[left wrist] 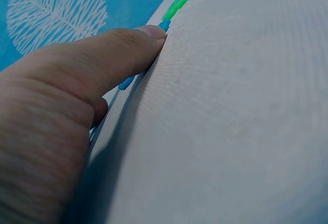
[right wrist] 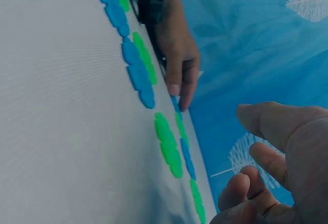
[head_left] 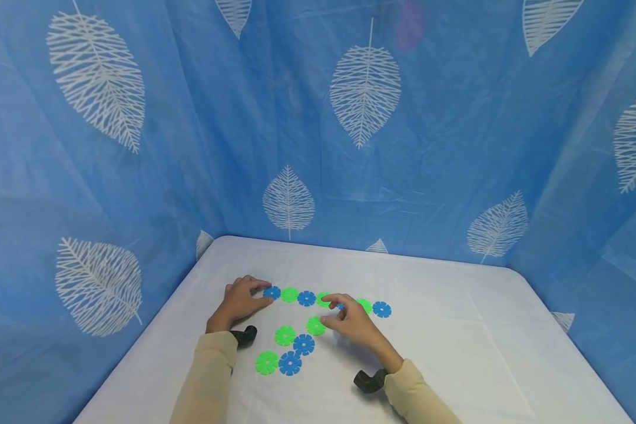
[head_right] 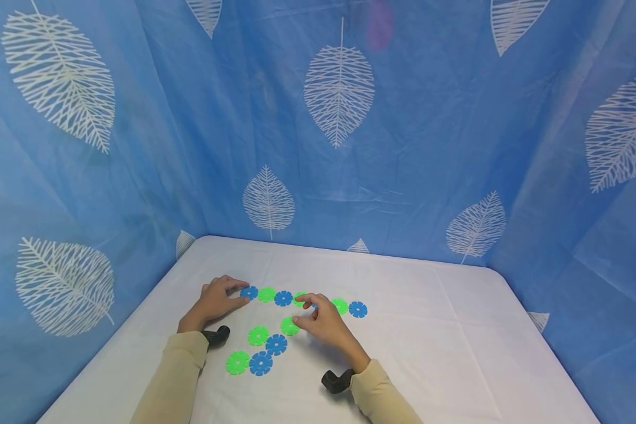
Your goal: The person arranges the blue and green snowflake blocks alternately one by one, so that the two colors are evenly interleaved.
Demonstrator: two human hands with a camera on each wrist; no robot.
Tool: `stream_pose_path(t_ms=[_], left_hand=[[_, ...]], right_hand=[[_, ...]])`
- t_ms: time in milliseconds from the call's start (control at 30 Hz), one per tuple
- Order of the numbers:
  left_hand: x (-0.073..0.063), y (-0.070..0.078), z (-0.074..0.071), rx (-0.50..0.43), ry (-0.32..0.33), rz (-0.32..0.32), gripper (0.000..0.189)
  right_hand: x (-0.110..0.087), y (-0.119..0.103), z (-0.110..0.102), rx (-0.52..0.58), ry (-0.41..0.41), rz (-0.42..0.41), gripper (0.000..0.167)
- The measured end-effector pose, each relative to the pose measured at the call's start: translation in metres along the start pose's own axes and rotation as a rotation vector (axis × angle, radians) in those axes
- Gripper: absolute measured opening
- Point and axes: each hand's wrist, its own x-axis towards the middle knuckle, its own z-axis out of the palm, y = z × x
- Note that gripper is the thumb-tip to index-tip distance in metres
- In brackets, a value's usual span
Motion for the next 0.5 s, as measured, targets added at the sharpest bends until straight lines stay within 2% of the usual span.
stream_pose_path(t_ms=[233, 367, 500], left_hand=[[0.001, 0.001, -0.001, 0.006, -0.013, -0.014, 0.045], [0.001, 0.002, 0.0, -0.002, -0.015, -0.018, 0.045], [0.0, 0.001, -0.001, 0.0, -0.01, -0.014, 0.044]], right_hand=[[-0.002, 0.009, 0.011, -0.08, -0.033, 0.003, 0.044], [-0.003, 0.012, 0.015, -0.153, -0.026, -0.005, 0.039], [-0.004, 0.014, 0.017, -0.196, -0.015, -0.013, 0.042]])
